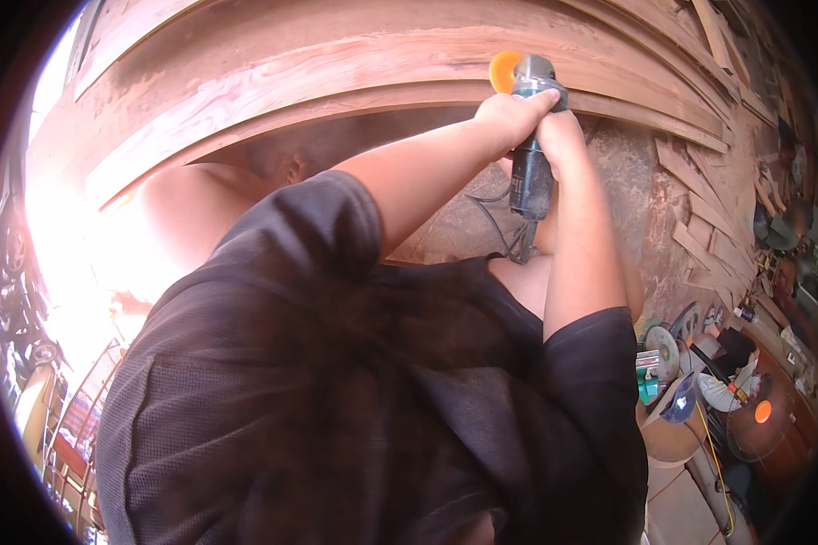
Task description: The person uses an angle grinder with a sanding disc to smooth the surface of a curved wooden plank. They hold the plank steady with one hand while operating the tool with the other, moving along the length of the wood.
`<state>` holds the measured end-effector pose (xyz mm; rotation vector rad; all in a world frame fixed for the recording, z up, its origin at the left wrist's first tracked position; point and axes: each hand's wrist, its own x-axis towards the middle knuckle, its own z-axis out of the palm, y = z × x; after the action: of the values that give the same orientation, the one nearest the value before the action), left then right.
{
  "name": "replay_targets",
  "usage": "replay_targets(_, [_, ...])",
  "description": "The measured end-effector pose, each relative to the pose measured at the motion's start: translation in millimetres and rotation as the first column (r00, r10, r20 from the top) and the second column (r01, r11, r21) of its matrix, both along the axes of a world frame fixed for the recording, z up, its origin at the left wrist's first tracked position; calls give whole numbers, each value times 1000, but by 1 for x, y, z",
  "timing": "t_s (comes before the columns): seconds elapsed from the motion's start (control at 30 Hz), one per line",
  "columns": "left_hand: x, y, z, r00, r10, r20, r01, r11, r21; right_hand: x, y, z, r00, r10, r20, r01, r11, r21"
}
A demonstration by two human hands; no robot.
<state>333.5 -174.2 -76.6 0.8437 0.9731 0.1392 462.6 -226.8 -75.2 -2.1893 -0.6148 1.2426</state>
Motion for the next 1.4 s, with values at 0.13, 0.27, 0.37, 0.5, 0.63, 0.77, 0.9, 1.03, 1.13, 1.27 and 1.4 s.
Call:
replay_targets(0.13, [-71, 0, 16, 979, 203, -27, -202, 979, 24, -60, 29, 0, 933, 313, 178, -319, 948, 9])
replay_targets(0.27, [-151, 6, 17, 882, 467, -64, -470, 882, -40, -156, 68, 28, 846, 488, 213, -475, 873, -113])
replay_targets(0.37, [-189, 7, 40, 804, 586, -105, -593, 803, -57, -201, 86, 61, 757, 630, 175, -601, 776, -193])
replay_targets(0.5, [-181, 20, 26, 914, 403, -46, -406, 906, -119, -176, 89, 56, 758, 631, 164, -606, 775, -179])
replay_targets(0.63, [-103, 23, 10, 951, 308, 17, -306, 949, -70, -105, 66, 46, 868, 463, 182, -453, 887, -94])
replay_targets(0.77, [-43, 29, 3, 992, 126, 18, -126, 992, -6, -39, 43, 10, 991, 130, 27, -130, 991, 9])
replay_targets(0.9, [-67, 38, 14, 994, 101, -42, -100, 995, 24, -73, 47, 16, 993, -22, -117, 33, 995, 92])
replay_targets(1.03, [-140, 39, -6, 948, 316, 34, -317, 947, 50, -127, 73, -13, 975, 217, 47, -221, 968, 118])
replay_targets(1.13, [-223, 37, 17, 835, 550, 34, -550, 831, 85, -225, 104, 23, 812, 518, 270, -514, 853, -92])
replay_targets(1.27, [-295, 36, 51, 695, 709, -119, -706, 704, 73, -309, 128, 49, 722, 659, 209, -664, 745, -56])
replay_targets(1.4, [-332, 38, 24, 639, 769, -36, -768, 640, 42, -342, 136, 55, 633, 744, 214, -736, 664, -131])
